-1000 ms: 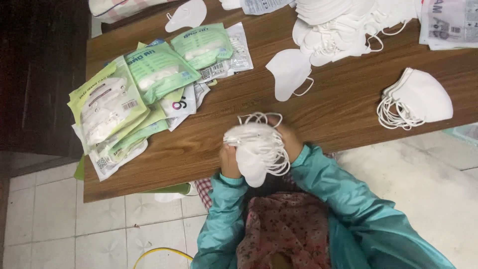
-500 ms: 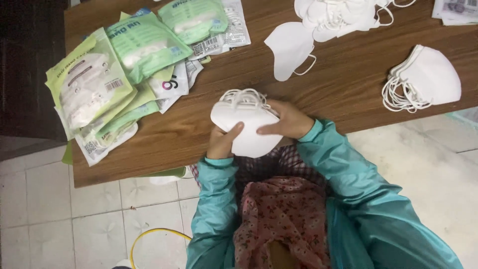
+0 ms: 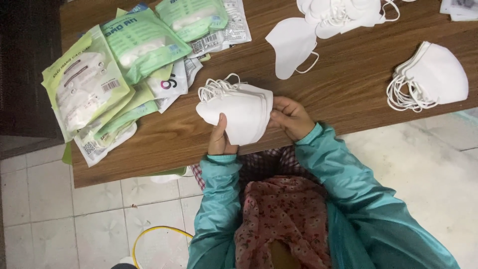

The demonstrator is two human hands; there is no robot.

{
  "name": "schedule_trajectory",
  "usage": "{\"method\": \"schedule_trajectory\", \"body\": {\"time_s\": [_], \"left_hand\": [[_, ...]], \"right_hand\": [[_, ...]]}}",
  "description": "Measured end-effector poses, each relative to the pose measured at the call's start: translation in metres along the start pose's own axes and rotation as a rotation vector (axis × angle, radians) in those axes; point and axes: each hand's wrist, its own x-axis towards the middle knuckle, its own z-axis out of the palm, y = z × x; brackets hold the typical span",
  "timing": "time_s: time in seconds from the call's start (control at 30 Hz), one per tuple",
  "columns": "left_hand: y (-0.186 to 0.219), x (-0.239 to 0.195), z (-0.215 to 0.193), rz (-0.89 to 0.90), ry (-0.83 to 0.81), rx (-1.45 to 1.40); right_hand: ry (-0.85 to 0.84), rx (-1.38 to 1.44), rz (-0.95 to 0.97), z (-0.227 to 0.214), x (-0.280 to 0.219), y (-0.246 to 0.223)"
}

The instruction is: The person folds and stacks white protective masks on a wooden table at a manual workstation.

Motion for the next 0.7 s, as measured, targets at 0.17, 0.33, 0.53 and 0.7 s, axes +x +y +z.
{"method": "schedule_trajectory", "body": {"time_s": [0.17, 0.33, 0.53, 0.7], "left_hand": [[-0.002, 0.002, -0.009, -0.018, 0.042, -0.014], [-0.002, -0.001, -0.008, -0.031, 0.060, -0.007], [-0.005, -0.001, -0.009, -0.047, 0.085, -0.043], [-0.001, -0.003, 0.002, -0.063, 0.080, -0.051]], "right_hand": [[0.063, -0.023, -0.034, 0.003, 0.000, 0.002], [0.083, -0.169, -0.162, 0.019, -0.003, -0.011], [0.086, -0.288, -0.332, 0.011, -0.001, 0.011], [0.115, -0.151, -0.252, 0.015, -0.004, 0.005]]}}
